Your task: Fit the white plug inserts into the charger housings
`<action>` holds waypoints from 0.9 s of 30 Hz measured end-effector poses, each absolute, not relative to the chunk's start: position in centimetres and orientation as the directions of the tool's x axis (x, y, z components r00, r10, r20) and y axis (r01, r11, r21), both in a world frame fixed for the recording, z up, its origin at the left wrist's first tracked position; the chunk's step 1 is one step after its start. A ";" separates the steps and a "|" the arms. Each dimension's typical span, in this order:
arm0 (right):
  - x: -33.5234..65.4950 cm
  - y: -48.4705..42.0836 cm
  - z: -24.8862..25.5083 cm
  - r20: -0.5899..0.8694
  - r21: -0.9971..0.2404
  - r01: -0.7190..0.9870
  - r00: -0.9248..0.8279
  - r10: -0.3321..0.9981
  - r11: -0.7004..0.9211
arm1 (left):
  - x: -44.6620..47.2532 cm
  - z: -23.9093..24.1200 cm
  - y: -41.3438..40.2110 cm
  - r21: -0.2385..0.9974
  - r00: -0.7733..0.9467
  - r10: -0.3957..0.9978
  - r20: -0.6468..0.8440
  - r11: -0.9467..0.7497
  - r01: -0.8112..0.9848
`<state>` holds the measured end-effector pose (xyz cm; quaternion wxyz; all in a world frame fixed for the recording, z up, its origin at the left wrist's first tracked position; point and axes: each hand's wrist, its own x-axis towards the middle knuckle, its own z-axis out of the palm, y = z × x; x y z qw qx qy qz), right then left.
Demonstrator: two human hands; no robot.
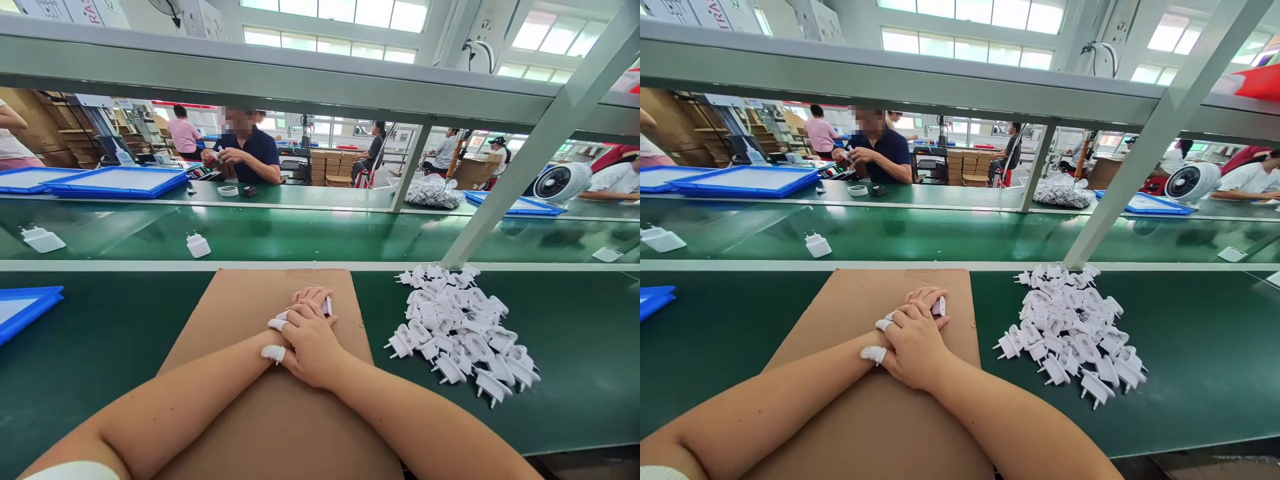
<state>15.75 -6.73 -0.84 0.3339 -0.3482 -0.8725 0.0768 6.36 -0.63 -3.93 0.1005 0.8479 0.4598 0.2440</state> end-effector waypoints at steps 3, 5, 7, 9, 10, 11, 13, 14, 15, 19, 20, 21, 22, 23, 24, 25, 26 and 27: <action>15.7 -6.8 -0.7 0.533 -0.379 0.555 -0.524 0.665 0.741 | 6.4 -4.2 -0.3 0.381 0.462 0.829 0.314 -0.556 0.738; 15.7 -6.8 -0.7 0.533 -0.376 0.560 -0.521 0.666 0.738 | 6.3 -4.3 -0.2 0.375 0.471 0.825 0.313 -0.563 0.737; 15.7 -6.8 -0.8 0.533 -0.370 0.563 -0.523 0.665 0.739 | 6.2 -4.2 -0.2 0.368 0.482 0.818 0.315 -0.573 0.732; 15.7 -6.7 -0.9 0.533 -0.364 0.566 -0.525 0.664 0.740 | 6.1 -4.0 -0.3 0.361 0.493 0.810 0.318 -0.584 0.727; 15.7 -6.7 -0.9 0.533 -0.361 0.567 -0.526 0.663 0.740 | 6.1 -3.9 -0.4 0.357 0.498 0.807 0.318 -0.588 0.726; 15.8 -6.7 -1.0 0.532 -0.358 0.569 -0.527 0.662 0.740 | 6.1 -3.8 -0.4 0.353 0.502 0.804 0.318 -0.592 0.725; 15.8 -6.8 -1.0 0.527 -0.354 0.570 -0.533 0.662 0.741 | 6.1 -3.7 -0.5 0.348 0.506 0.802 0.317 -0.594 0.725; 15.9 -6.8 -1.0 0.522 -0.353 0.571 -0.537 0.663 0.741 | 6.1 -3.7 -0.5 0.345 0.506 0.802 0.317 -0.594 0.727; 15.9 -6.8 -0.9 0.518 -0.353 0.571 -0.540 0.663 0.741 | 6.1 -3.7 -0.6 0.343 0.505 0.803 0.317 -0.593 0.728; 15.9 -6.9 -0.9 0.512 -0.353 0.573 -0.544 0.665 0.740 | 6.2 -3.9 -0.6 0.330 0.497 0.804 0.326 -0.589 0.737; 15.9 -6.9 -0.9 0.515 -0.352 0.572 -0.542 0.664 0.741 | 6.2 -4.0 -0.6 0.326 0.495 0.803 0.331 -0.590 0.739; 15.9 -6.9 -0.9 0.518 -0.351 0.571 -0.541 0.662 0.742 | 6.3 -4.1 -0.6 0.321 0.493 0.802 0.336 -0.590 0.741; 15.9 -6.9 -0.9 0.521 -0.351 0.571 -0.539 0.661 0.742 | 6.3 -4.2 -0.6 0.317 0.491 0.801 0.342 -0.591 0.742; 15.9 -6.9 -0.8 0.523 -0.350 0.570 -0.539 0.660 0.743 | 6.3 -4.2 -0.6 0.312 0.489 0.800 0.348 -0.591 0.744; 15.8 -6.9 -0.8 0.524 -0.350 0.570 -0.538 0.660 0.743 | 6.3 -4.3 -0.6 0.308 0.487 0.799 0.353 -0.591 0.746; 15.8 -6.9 -0.8 0.524 -0.351 0.570 -0.538 0.660 0.743 | 6.3 -4.4 -0.6 0.304 0.484 0.798 0.358 -0.590 0.748; 15.8 -6.9 -0.8 0.525 -0.352 0.569 -0.538 0.660 0.744 | 6.3 -4.5 -0.6 0.299 0.482 0.797 0.364 -0.590 0.750; 15.8 -6.9 -0.8 0.526 -0.354 0.567 -0.537 0.660 0.744 | 6.3 -4.5 -0.6 0.294 0.480 0.796 0.369 -0.590 0.752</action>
